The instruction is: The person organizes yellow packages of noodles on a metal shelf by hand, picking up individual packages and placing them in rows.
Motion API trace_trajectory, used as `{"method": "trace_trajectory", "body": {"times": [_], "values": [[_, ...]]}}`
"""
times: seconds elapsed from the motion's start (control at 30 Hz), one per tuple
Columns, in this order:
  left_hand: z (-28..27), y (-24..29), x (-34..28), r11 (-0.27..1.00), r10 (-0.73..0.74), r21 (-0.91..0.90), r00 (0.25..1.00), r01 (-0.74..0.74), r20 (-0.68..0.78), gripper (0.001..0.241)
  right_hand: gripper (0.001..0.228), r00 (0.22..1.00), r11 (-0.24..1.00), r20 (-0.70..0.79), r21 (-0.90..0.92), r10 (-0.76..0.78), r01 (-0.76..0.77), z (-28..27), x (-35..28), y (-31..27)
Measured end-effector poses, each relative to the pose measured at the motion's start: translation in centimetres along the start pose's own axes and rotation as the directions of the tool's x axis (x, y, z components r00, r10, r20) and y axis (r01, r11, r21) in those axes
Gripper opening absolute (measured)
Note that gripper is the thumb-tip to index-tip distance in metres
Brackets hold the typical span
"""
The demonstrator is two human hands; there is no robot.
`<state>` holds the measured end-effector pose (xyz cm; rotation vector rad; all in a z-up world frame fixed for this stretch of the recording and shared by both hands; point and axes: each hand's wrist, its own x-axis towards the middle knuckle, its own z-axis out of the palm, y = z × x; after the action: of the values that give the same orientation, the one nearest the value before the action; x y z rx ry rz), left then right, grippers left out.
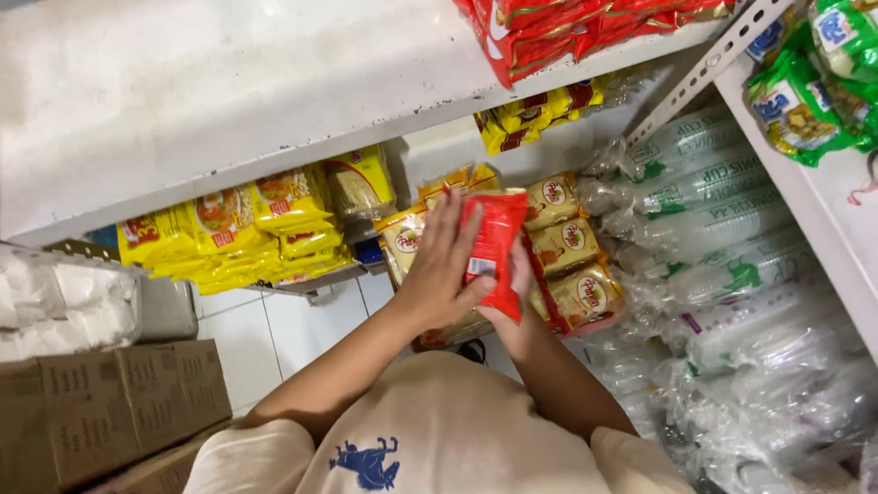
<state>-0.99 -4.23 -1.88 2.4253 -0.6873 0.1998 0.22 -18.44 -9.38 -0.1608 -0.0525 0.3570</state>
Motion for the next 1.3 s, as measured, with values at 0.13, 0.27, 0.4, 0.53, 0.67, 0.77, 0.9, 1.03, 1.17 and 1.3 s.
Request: {"method": "trace_trajectory", "body": {"times": [0.13, 0.27, 0.4, 0.53, 0.67, 0.77, 0.9, 1.03, 1.17, 1.3], "values": [[2.8, -0.5, 0.7, 0.994, -0.063, -0.09, 0.997, 0.06, -0.034, 0.092, 0.065, 0.997, 0.998, -0.079, -0.066, -0.002, -0.004, -3.0, -0.1, -1.1], [4.2, -1.8, 1.3, 0.921, -0.262, -0.283, 0.963, 0.267, 0.057, 0.082, 0.062, 0.996, 0.998, 0.088, 0.06, 0.008, -0.013, -5.0, -0.7, -4.2], [3.4, -1.5, 2.9, 0.803, -0.343, -0.466, 0.928, 0.372, 0.148, 0.078, 0.064, 0.98, 0.929, -0.197, -0.368, -0.038, -0.038, -3.1, -0.3, -6.7], [1.2, -1.5, 5.8, 0.529, -0.272, -0.757, 0.921, 0.384, 0.278, 0.082, 0.073, 0.961, 0.582, -0.204, -0.811, -0.188, -0.058, 2.2, 0.4, -6.6], [-1.2, -3.4, 7.4, 0.423, -0.253, -0.818, 0.917, 0.39, 0.307, 0.077, 0.088, 0.983, 0.498, -0.151, -0.863, -0.104, -0.08, 5.9, 0.1, -6.8], [-3.3, -5.6, 8.1, 0.272, -0.234, -0.902, 0.932, 0.335, 0.275, 0.067, 0.088, 0.997, 0.541, 0.043, -0.838, -0.061, 0.07, 8.0, 0.5, -7.0], [-8.4, -9.2, 10.0, 0.073, -0.272, -0.938, 0.912, 0.338, 0.308, 0.06, 0.072, 0.969, 0.43, 0.076, -0.886, -0.235, 0.173, 10.7, 2.7, -5.6], [-13.0, -14.2, 15.8, 0.055, -0.346, -0.957, 0.905, 0.284, 0.249, 0.046, 0.066, 0.95, 0.44, 0.046, -0.879, -0.307, 0.184, 11.5, 3.7, -3.3], [-17.2, -19.8, 25.3, 0.075, -0.408, -0.983, 0.904, 0.169, 0.124, 0.037, 0.063, 0.948, 0.463, 0.062, -0.862, -0.312, 0.208, 10.8, 4.9, -0.9], [-17.9, -23.6, 35.2, 0.126, -0.466, -0.987, 0.884, 0.098, 0.029, 0.036, 0.061, 0.938, 0.464, -0.002, -0.87, -0.346, 0.169, 9.9, 4.8, 1.3]]}}
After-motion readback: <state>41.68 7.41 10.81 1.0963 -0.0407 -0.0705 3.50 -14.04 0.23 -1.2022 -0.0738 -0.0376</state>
